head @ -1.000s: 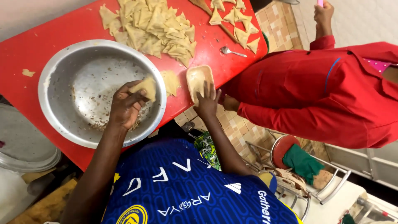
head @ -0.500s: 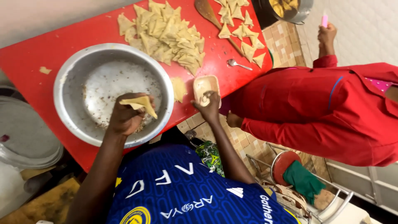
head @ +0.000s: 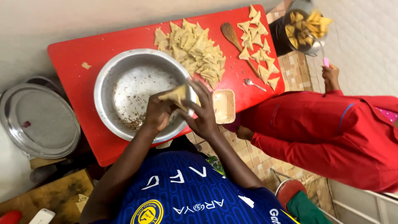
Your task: Filling and folding samosa wrappers with a meat and vegetable mixture
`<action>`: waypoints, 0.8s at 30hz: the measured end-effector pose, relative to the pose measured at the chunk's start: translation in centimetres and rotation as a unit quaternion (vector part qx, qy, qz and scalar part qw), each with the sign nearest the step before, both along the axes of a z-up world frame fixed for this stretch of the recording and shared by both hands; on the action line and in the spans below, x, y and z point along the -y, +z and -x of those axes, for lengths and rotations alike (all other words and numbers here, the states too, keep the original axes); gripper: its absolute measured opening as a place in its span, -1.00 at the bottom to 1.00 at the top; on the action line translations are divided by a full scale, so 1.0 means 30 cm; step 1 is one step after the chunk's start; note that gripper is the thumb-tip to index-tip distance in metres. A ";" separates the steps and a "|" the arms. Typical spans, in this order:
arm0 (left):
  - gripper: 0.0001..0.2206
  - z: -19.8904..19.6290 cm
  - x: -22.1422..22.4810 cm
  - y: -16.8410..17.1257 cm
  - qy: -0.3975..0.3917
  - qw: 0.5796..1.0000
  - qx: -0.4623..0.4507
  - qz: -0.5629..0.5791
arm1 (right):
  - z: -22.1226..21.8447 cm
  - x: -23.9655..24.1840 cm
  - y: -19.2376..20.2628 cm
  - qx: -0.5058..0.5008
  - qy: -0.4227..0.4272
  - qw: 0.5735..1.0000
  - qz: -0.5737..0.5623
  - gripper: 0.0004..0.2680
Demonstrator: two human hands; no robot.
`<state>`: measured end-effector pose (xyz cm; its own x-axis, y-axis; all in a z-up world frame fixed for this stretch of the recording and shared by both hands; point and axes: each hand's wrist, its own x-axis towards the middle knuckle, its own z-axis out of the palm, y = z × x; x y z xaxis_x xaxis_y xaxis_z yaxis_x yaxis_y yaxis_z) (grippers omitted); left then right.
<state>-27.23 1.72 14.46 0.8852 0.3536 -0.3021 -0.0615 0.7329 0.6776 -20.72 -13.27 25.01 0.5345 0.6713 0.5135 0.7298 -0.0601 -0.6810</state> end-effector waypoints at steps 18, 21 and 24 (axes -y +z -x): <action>-0.66 -0.603 -0.028 -0.056 -0.352 0.825 -0.043 -0.440 | -0.139 0.404 -0.374 -0.323 -0.310 0.892 0.059 -0.67; -0.67 -0.892 -0.021 -0.263 -0.189 0.837 -0.089 -0.505 | -0.156 0.457 -0.465 -0.268 -0.318 0.898 0.145 -0.81; -0.81 -1.046 -0.031 -0.425 0.055 0.780 -0.029 -0.622 | -0.157 0.429 -0.643 -0.297 -0.313 0.858 0.278 -0.80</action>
<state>4.14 2.66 1.70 0.8263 0.4779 0.2979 -0.0210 -0.5025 0.8643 -16.02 -26.13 5.74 0.9366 0.2092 -0.2810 -0.0307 -0.7500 -0.6608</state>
